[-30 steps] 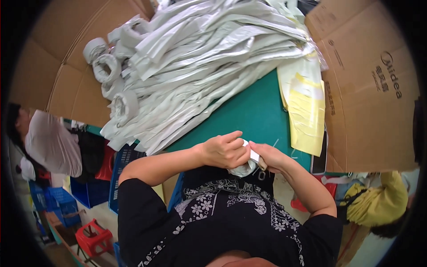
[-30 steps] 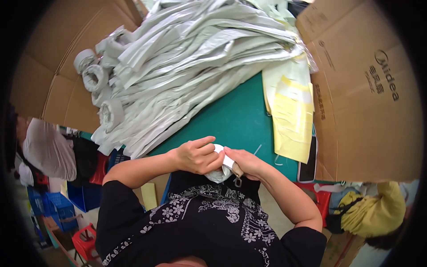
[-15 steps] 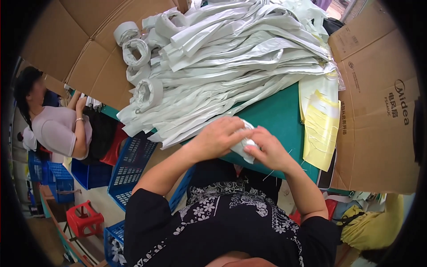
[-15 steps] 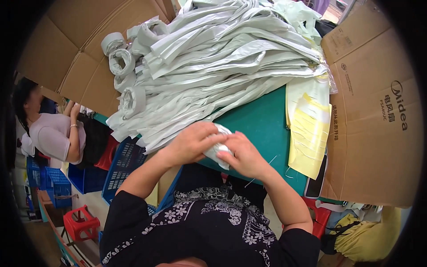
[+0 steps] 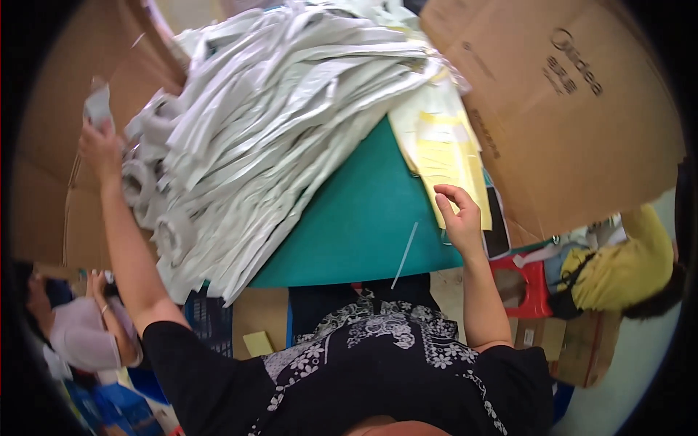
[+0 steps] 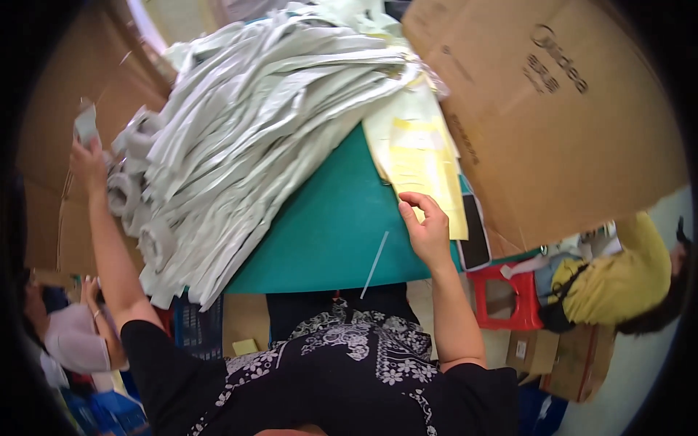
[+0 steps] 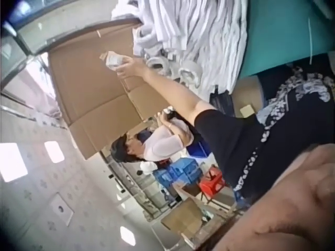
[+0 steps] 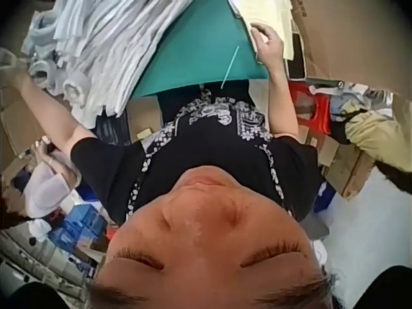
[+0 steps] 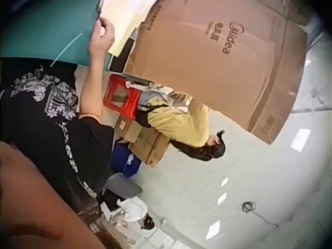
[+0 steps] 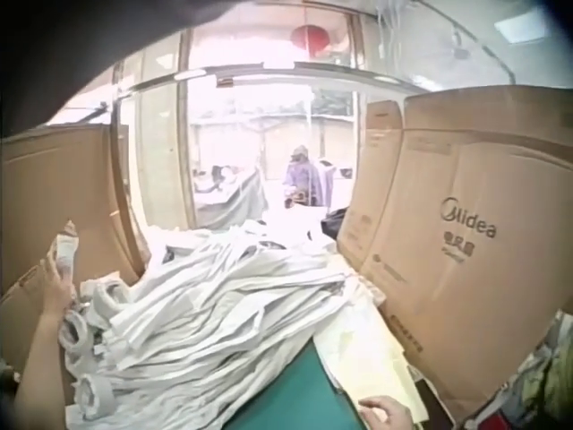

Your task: Rolling up white fabric belts, securing each with adhesive tape from a dispenser, and placing the bundles into a plastic basket.

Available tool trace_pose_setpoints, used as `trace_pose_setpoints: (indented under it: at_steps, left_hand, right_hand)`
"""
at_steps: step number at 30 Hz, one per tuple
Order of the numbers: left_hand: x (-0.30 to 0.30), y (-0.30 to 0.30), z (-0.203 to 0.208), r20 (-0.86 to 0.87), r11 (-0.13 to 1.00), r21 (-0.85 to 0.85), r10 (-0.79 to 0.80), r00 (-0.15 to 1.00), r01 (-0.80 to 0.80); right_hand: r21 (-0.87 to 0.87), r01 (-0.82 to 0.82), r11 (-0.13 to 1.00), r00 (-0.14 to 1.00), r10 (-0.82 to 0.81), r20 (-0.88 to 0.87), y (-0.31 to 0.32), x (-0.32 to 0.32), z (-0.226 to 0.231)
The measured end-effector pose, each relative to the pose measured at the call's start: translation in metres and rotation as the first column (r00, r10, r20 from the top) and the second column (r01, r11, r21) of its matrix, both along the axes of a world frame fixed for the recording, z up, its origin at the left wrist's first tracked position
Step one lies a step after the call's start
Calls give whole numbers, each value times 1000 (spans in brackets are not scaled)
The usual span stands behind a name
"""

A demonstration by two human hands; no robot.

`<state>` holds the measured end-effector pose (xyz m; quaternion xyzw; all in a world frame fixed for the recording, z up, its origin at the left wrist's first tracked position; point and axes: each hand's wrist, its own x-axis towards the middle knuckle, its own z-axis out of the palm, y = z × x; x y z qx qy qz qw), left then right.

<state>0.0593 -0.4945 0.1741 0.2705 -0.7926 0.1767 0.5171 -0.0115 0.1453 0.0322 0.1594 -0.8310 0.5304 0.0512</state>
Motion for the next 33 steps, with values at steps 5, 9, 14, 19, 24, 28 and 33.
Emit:
trace_pose_setpoints:
  at_steps: [5, 9, 14, 19, 24, 28, 33]
  left_hand:
    - [-23, -53, -42, 531, 945, 317, -250, 810, 83]
    - [-32, 22, -10, 268, 984, -39, -159, 950, 176]
    - [-62, 226, -40, 60, 621, 380, -756, 652, 685]
    - [-75, 337, -110, 236, 528, 660, -821, 520, 534]
    - [-79, 341, -128, 411, 754, 477, -645, 644, 452]
    - [-35, 334, -117, 527, 726, 625, -664, 530, 288]
    - [29, 323, -163, 707, 832, 528, -541, 455, 168]
  right_hand:
    - [275, 268, 924, 950, -205, -235, 47, -16, 4]
    - [395, 349, 850, 915, -217, -341, 68, -69, 2]
    - [536, 497, 682, 853, -273, -445, 59, -144, -27]
    - [574, 362, 735, 930, -246, -272, 81, -209, -36]
    - [442, 493, 749, 776, -150, -612, 54, -220, 7]
    - [323, 317, 892, 720, -5, -693, 9, -183, 29]
    - [186, -520, 834, 841, 461, 284, -52, -60, 2]
